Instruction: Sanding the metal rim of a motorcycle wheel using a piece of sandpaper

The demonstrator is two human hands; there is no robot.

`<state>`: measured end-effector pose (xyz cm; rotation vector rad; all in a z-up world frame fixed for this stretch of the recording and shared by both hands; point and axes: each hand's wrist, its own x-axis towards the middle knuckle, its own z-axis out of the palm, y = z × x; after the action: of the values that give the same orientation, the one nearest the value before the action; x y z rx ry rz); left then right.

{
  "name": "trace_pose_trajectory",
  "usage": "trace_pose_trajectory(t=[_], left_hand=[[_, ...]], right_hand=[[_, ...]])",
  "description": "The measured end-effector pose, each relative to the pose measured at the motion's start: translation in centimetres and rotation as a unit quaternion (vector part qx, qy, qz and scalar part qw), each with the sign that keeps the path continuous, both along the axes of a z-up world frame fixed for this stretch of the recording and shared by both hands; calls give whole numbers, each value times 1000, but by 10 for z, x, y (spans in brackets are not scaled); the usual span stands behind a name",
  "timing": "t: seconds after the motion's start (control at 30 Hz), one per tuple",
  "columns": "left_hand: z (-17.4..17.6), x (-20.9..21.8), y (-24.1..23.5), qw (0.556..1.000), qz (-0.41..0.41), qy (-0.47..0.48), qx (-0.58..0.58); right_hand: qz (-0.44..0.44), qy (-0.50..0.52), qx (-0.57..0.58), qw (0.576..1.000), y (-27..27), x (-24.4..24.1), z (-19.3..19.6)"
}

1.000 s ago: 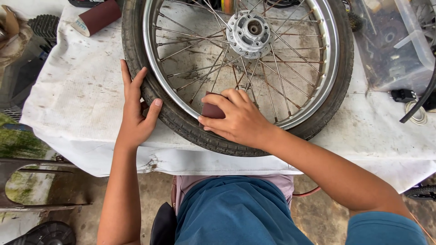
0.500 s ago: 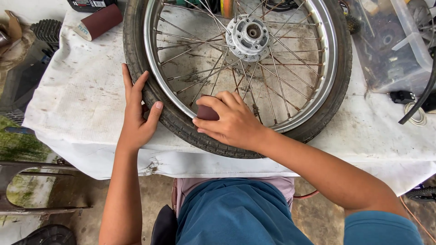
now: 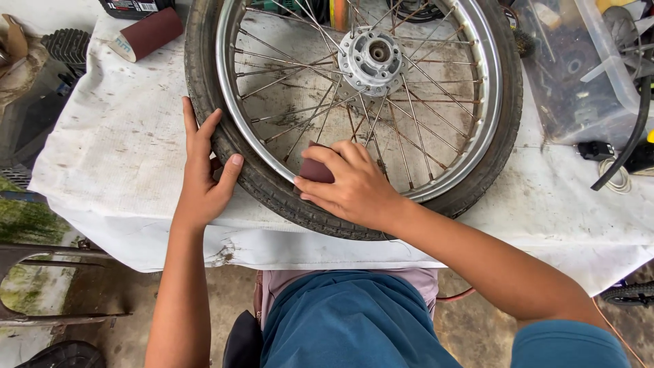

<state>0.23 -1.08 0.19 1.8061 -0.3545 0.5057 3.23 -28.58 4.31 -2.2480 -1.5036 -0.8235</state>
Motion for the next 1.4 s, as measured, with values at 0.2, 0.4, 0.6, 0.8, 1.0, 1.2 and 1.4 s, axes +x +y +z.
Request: trace_pose_trajectory(t=[0.2,0.4,0.6,0.8,1.0,1.2,1.4], left_hand=[[3,-1,-2,1000,8,1,-7],[-2,-1,-2,1000,2,4,-13],[-2,0,-3,1000,10,4,-16],[-4,1,-1,1000,7,5,0],[-6,1,-3,1000,12,-1,-17],[-3,1,-1,1000,6,-2,-10],[1,-2,-3,1000,7,1,-16]], right_hand=[[-45,31,-23,998,-48,-13,8],[-62,27,31,997,-6,-1,-6],[-44,36,-4,998,-39,-16,5],[-70,29,31,997,-2,-5,-4],[-57,-15,-29,998,-41,-22,13],[-69,-11,28,997,7,-8,-2],[-22,2,-17,1000,-41,-14,7]])
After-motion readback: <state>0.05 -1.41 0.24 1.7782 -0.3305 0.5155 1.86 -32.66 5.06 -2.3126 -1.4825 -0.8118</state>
